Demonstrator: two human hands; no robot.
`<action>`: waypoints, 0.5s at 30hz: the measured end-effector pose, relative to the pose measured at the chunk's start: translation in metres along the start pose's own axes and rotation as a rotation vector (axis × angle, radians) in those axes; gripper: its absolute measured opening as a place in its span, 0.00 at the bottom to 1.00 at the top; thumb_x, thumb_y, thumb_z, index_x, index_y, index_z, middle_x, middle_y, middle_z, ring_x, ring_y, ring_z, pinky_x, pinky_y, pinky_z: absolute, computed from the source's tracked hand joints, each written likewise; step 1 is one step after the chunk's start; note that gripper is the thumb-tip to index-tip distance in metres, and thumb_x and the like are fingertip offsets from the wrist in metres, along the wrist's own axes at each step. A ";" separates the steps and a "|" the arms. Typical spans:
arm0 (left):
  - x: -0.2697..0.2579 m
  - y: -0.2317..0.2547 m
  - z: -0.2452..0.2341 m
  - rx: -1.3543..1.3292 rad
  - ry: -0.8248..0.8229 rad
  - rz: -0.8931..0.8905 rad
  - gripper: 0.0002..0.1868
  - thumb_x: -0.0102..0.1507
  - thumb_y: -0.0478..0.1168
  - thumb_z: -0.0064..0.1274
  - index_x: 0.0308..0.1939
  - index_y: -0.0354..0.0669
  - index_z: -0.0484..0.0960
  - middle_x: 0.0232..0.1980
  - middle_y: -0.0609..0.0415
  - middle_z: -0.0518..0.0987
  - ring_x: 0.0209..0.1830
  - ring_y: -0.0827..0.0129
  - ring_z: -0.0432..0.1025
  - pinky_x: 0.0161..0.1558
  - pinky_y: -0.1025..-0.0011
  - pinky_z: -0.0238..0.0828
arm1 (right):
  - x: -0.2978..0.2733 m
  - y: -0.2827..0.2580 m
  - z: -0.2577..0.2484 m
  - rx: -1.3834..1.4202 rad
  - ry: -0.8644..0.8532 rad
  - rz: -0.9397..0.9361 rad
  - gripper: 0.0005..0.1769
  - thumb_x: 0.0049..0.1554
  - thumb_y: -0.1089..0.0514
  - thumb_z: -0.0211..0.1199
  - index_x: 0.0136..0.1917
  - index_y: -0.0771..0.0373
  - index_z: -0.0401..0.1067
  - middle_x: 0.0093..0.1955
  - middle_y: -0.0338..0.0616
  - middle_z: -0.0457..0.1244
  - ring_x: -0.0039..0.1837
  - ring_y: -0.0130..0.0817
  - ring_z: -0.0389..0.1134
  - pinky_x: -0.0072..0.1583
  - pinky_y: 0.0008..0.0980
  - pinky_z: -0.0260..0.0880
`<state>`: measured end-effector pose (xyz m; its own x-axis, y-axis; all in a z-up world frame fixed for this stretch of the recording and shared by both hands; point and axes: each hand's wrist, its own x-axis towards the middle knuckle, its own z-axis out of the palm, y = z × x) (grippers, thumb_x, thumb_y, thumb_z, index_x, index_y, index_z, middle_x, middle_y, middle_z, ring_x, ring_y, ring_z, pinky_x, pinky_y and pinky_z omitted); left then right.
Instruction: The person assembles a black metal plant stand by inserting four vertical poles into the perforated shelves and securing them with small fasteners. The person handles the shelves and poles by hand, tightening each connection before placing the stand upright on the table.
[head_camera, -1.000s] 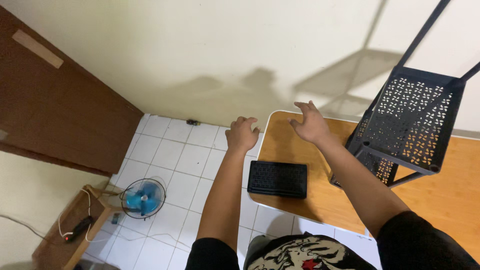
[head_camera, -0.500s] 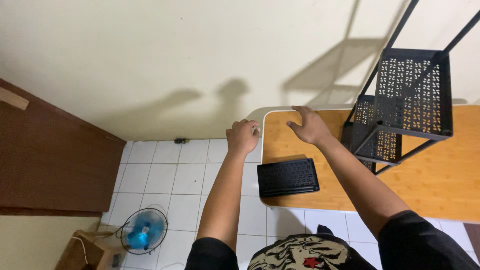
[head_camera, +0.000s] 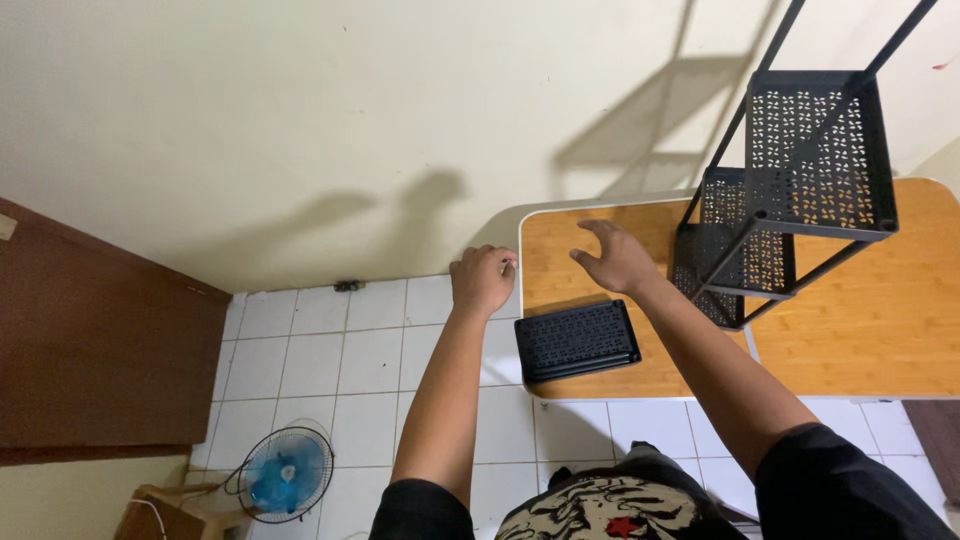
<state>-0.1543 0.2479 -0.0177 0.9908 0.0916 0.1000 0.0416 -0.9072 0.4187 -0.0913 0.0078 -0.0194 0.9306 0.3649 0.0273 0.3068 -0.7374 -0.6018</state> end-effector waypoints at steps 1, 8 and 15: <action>-0.001 -0.001 0.003 -0.010 -0.013 -0.003 0.07 0.62 0.43 0.56 0.42 0.57 0.87 0.46 0.59 0.83 0.53 0.58 0.72 0.52 0.51 0.65 | 0.000 0.002 0.001 0.005 -0.008 -0.006 0.35 0.57 0.44 0.63 0.72 0.64 0.64 0.73 0.59 0.59 0.74 0.56 0.59 0.72 0.46 0.58; -0.015 -0.011 0.035 -0.127 -0.022 0.001 0.06 0.61 0.44 0.58 0.40 0.55 0.86 0.47 0.60 0.83 0.54 0.58 0.72 0.49 0.51 0.69 | 0.000 0.014 0.010 0.044 -0.067 -0.063 0.35 0.56 0.45 0.64 0.71 0.64 0.65 0.73 0.59 0.59 0.73 0.56 0.61 0.70 0.46 0.61; -0.024 -0.010 0.070 -0.157 0.008 -0.012 0.05 0.61 0.43 0.57 0.40 0.57 0.86 0.43 0.62 0.84 0.50 0.58 0.74 0.48 0.54 0.70 | -0.004 0.033 0.018 0.044 -0.107 -0.046 0.33 0.56 0.45 0.65 0.70 0.61 0.67 0.71 0.57 0.61 0.71 0.55 0.62 0.69 0.46 0.62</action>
<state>-0.1697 0.2265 -0.0872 0.9893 0.1054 0.1012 0.0317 -0.8307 0.5558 -0.0882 -0.0080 -0.0535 0.8887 0.4577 -0.0284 0.3369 -0.6936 -0.6367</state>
